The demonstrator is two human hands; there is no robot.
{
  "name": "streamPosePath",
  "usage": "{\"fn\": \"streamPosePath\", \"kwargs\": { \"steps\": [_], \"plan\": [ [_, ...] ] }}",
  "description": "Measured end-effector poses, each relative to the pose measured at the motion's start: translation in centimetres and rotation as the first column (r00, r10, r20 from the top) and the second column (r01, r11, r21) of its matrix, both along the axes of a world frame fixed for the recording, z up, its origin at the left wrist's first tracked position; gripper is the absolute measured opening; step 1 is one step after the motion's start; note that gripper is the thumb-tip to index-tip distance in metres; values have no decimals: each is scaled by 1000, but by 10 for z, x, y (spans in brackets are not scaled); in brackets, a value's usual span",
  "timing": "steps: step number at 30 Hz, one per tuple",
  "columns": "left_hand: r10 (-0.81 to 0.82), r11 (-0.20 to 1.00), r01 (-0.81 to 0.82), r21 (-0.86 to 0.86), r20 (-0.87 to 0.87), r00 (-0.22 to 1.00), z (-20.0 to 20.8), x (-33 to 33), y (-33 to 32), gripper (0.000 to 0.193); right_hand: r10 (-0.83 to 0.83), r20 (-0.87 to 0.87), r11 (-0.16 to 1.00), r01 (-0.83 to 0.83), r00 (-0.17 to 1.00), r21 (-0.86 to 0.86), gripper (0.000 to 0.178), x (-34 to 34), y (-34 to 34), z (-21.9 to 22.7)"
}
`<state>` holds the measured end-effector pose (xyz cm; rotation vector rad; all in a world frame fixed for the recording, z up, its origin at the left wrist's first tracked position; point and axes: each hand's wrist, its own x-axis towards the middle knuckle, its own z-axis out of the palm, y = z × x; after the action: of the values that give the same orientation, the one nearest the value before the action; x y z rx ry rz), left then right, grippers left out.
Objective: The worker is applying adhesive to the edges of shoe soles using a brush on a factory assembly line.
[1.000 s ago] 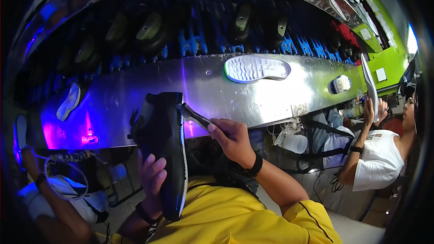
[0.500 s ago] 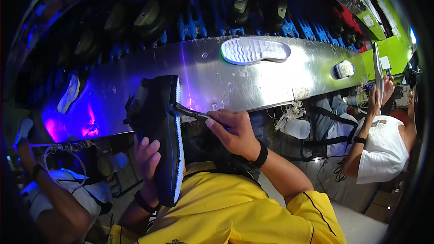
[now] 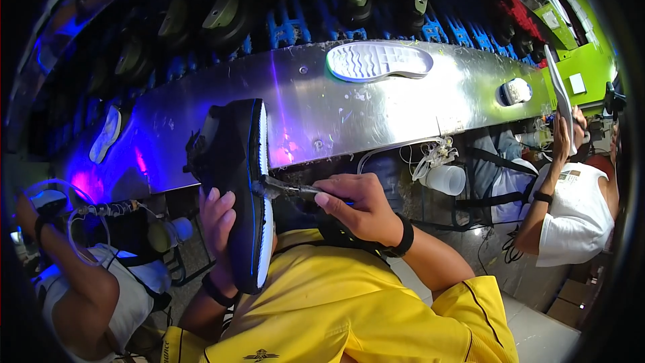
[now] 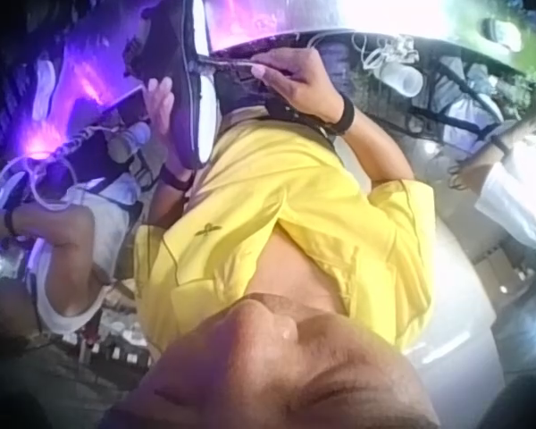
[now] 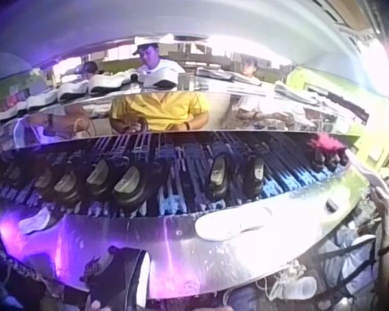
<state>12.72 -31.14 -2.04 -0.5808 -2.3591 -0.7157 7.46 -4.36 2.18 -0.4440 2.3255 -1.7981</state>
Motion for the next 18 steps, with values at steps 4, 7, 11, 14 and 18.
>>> {"fn": "streamPosePath", "kwargs": {
  "steps": [4,7,11,14,18],
  "plan": [
    [19,1000,-19,13,14,1000,3,0,4,85,42,93,999,-38,995,-37,24,16,7,10],
    [32,999,-32,10,13,999,7,-1,10,86,63,96,996,-56,993,-74,23,25,12,17],
    [53,999,-53,13,13,999,16,-7,21,89,36,104,994,-24,994,-108,23,36,15,29],
    [62,989,-63,132,12,998,25,-11,31,74,23,66,994,-16,998,-108,23,42,17,37],
    [35,990,-43,135,63,997,40,-19,34,80,40,-8,992,-41,999,-123,20,46,20,45]
  ]
}}
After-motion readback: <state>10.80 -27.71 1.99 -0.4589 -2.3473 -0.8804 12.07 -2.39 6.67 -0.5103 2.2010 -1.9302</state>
